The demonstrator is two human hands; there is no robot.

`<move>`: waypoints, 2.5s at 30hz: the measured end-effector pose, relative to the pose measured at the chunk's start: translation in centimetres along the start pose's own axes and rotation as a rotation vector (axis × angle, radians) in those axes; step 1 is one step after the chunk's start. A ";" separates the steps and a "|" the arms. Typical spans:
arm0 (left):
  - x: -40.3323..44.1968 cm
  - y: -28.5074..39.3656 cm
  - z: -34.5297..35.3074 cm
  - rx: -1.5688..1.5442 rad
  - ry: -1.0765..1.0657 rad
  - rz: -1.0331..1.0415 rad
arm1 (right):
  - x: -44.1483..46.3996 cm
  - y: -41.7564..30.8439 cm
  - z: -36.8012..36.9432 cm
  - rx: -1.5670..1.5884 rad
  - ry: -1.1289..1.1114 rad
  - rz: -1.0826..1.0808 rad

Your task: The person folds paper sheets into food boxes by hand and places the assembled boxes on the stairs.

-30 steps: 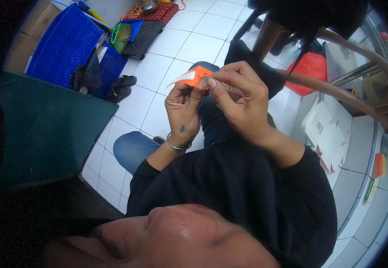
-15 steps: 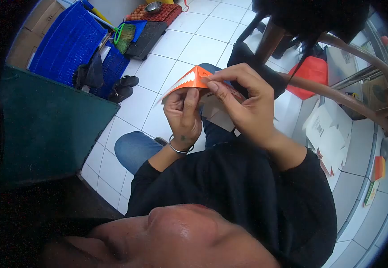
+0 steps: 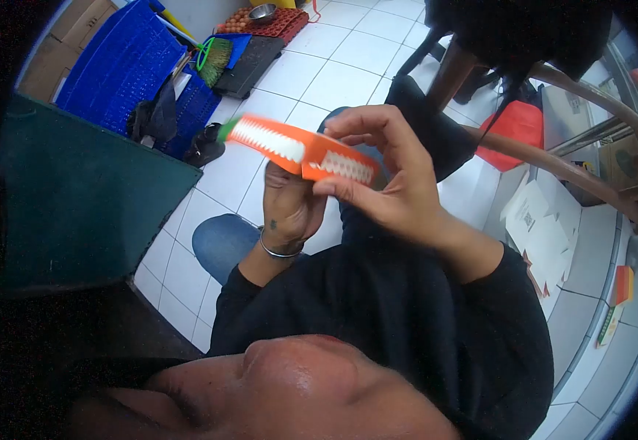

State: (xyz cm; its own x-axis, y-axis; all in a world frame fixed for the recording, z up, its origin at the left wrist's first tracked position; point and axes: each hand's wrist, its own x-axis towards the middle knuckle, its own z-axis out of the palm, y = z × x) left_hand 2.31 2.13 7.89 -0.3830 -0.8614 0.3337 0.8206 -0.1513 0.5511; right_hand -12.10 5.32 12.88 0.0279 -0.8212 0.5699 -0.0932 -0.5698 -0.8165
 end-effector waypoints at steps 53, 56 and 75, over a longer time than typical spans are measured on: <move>1.2 -9.4 -6.4 1.038 0.185 -0.399 | -5.5 11.8 -6.7 -0.323 0.029 0.889; 1.3 -9.7 -6.8 0.941 0.185 -0.466 | -5.9 12.7 -7.1 -0.270 0.038 0.870; 1.3 -9.7 -7.9 0.910 0.143 -0.481 | -5.1 13.1 -6.6 -0.417 0.012 0.811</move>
State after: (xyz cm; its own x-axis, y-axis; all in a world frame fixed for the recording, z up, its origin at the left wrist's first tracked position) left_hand -2.77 -1.38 -3.02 -0.4827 -0.8653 -0.1349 -0.0585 -0.1219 0.9908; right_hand -20.03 2.26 -0.07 -0.2130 -0.9636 -0.1613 -0.4326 0.2411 -0.8688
